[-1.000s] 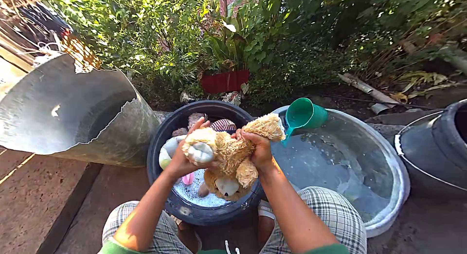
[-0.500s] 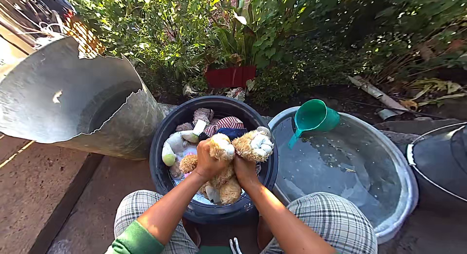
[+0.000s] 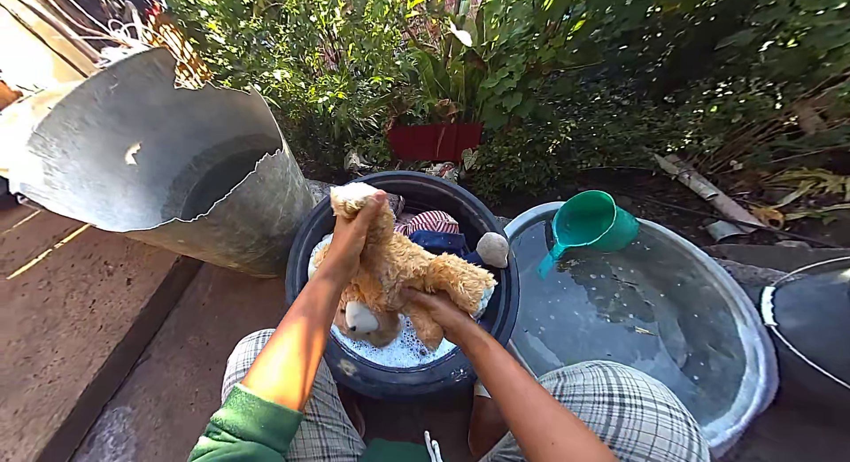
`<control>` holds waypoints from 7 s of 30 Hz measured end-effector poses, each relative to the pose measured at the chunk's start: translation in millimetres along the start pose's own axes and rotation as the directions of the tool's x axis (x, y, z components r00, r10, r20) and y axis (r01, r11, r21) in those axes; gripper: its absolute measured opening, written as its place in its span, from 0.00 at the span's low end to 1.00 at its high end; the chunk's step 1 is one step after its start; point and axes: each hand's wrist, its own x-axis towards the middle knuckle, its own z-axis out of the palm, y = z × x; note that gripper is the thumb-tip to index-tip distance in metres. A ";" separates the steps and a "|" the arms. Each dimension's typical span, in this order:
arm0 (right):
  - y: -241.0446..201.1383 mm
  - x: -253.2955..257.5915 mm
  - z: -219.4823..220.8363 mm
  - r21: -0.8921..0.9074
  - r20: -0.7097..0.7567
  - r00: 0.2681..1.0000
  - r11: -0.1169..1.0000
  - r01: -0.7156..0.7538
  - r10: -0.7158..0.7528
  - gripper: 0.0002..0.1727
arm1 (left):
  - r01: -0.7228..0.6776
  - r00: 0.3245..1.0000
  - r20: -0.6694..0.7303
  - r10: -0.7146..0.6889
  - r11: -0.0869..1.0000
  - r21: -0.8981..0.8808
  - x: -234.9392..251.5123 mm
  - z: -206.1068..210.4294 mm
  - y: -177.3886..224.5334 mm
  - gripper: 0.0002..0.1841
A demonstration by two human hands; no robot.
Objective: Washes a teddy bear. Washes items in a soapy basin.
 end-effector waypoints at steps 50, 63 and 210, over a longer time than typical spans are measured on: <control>-26.3 -0.1 -30.7 -0.001 -0.095 0.807 0.811 0.586 -0.583 0.52 | -0.530 0.813 0.455 0.363 0.784 0.322 -29.4 15.5 -9.9 0.58; -22.9 -17.7 0.0 0.001 -0.006 0.945 0.945 0.326 -0.326 0.53 | -0.585 0.811 0.267 0.521 0.699 0.412 -23.8 31.7 -36.9 0.19; -27.1 -11.3 -13.5 -0.025 -0.057 0.808 0.810 0.586 -0.587 0.23 | -0.446 0.895 0.171 0.413 0.841 0.305 -48.7 31.1 -20.9 0.62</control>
